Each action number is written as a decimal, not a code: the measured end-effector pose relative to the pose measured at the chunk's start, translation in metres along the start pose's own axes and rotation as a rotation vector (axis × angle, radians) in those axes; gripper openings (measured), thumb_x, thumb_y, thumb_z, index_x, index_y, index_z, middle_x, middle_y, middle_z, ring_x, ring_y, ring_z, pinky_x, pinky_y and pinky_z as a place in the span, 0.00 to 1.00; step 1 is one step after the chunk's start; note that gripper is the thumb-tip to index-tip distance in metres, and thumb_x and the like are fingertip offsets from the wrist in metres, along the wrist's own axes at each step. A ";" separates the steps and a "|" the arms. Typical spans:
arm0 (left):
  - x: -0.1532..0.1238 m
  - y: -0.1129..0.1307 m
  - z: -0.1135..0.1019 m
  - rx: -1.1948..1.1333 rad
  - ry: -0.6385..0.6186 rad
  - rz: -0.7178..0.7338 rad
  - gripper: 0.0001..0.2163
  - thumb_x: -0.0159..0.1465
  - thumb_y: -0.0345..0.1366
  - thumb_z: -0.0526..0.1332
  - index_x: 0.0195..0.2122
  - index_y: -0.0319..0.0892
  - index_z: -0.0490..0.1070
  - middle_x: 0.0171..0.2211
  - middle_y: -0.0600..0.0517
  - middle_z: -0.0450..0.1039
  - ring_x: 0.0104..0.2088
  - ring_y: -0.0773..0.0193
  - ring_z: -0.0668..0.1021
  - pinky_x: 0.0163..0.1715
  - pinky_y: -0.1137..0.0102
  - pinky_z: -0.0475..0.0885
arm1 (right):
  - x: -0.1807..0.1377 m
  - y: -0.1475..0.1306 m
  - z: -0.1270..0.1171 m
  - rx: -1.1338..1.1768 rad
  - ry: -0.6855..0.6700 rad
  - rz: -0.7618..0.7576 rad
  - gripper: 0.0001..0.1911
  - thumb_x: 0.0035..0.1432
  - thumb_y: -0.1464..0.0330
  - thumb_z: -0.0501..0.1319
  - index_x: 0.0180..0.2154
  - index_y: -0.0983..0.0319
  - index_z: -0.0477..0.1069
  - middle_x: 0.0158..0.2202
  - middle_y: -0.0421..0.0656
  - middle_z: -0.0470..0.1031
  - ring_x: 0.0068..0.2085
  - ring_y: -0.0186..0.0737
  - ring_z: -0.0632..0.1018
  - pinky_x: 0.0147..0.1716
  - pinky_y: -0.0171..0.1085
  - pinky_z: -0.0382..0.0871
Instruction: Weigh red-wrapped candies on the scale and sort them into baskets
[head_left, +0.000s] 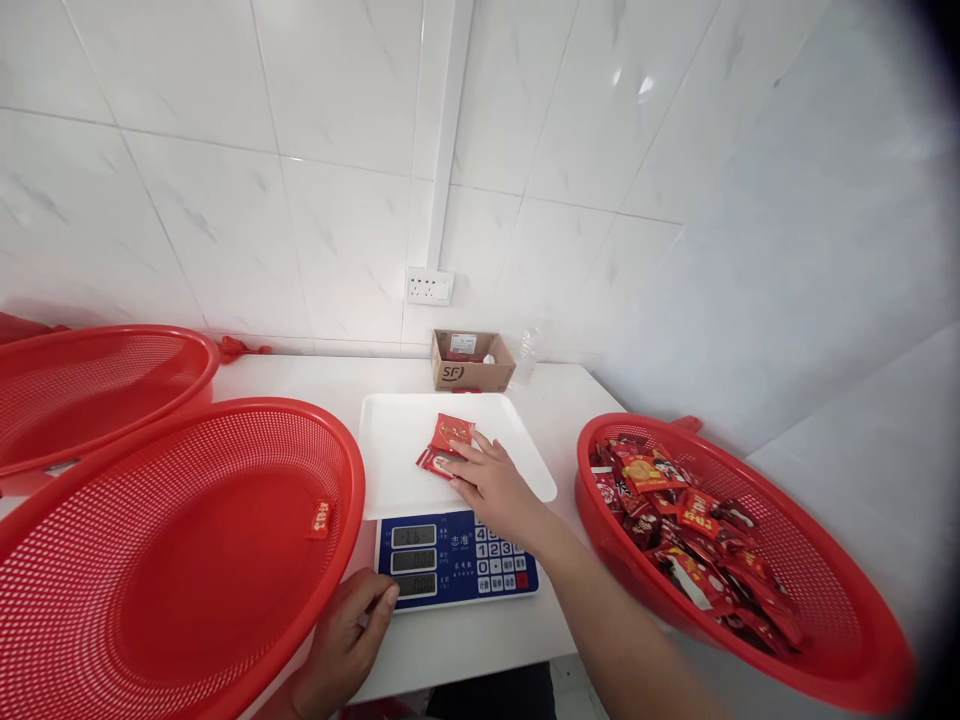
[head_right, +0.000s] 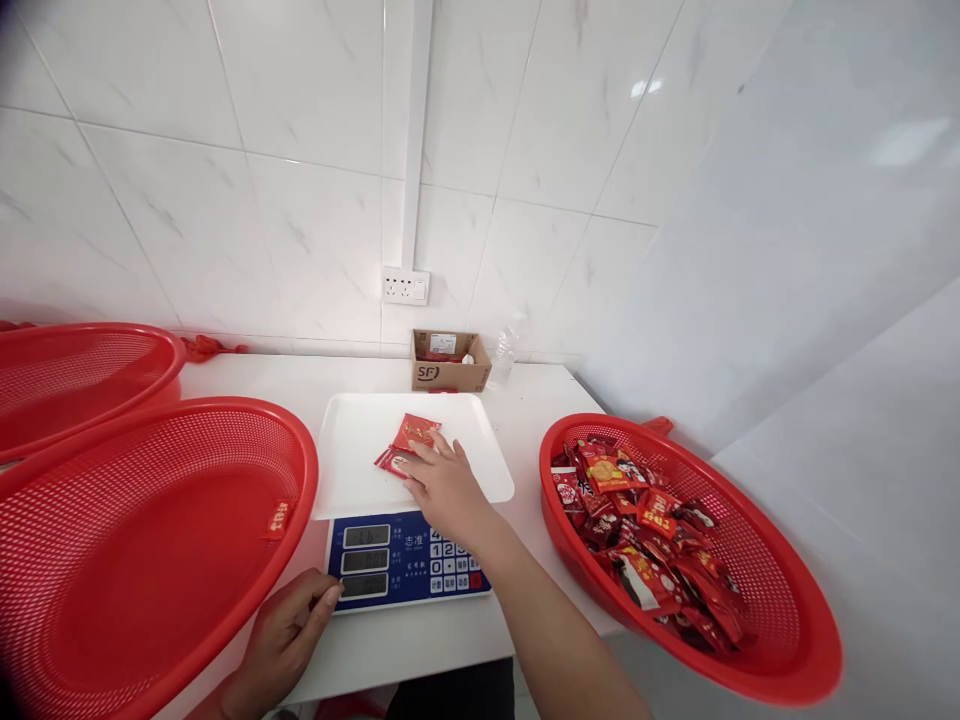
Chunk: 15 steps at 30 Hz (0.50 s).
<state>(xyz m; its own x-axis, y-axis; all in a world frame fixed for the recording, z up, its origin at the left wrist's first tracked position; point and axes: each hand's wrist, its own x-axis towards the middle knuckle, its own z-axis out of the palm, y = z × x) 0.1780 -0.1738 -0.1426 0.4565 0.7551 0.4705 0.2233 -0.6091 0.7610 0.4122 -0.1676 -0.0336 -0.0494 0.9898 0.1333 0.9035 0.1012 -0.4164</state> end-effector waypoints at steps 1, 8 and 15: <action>0.000 0.000 0.000 -0.003 0.000 0.002 0.12 0.67 0.38 0.55 0.27 0.42 0.71 0.22 0.54 0.71 0.23 0.66 0.76 0.23 0.77 0.71 | -0.002 0.002 -0.005 -0.009 0.017 0.018 0.18 0.64 0.69 0.56 0.54 0.54 0.73 0.63 0.44 0.65 0.68 0.54 0.55 0.63 0.61 0.48; -0.005 -0.007 0.000 -0.048 -0.004 0.002 0.10 0.67 0.36 0.56 0.29 0.43 0.71 0.23 0.55 0.71 0.24 0.67 0.76 0.24 0.77 0.71 | -0.052 0.071 -0.070 -0.140 0.191 0.386 0.19 0.64 0.70 0.52 0.55 0.59 0.71 0.58 0.49 0.72 0.58 0.50 0.71 0.58 0.51 0.63; -0.004 -0.005 0.002 -0.084 -0.049 -0.094 0.11 0.66 0.41 0.57 0.28 0.44 0.72 0.24 0.55 0.73 0.25 0.66 0.77 0.25 0.77 0.70 | -0.117 0.154 -0.102 -0.238 0.012 0.755 0.21 0.58 0.72 0.61 0.54 0.64 0.70 0.60 0.56 0.67 0.58 0.57 0.71 0.54 0.52 0.66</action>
<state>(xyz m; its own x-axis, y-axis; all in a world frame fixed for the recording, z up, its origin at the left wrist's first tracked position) 0.1770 -0.1742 -0.1493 0.4791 0.7938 0.3747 0.1953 -0.5126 0.8361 0.6008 -0.2782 -0.0215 0.6165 0.7812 -0.0984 0.7579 -0.6227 -0.1947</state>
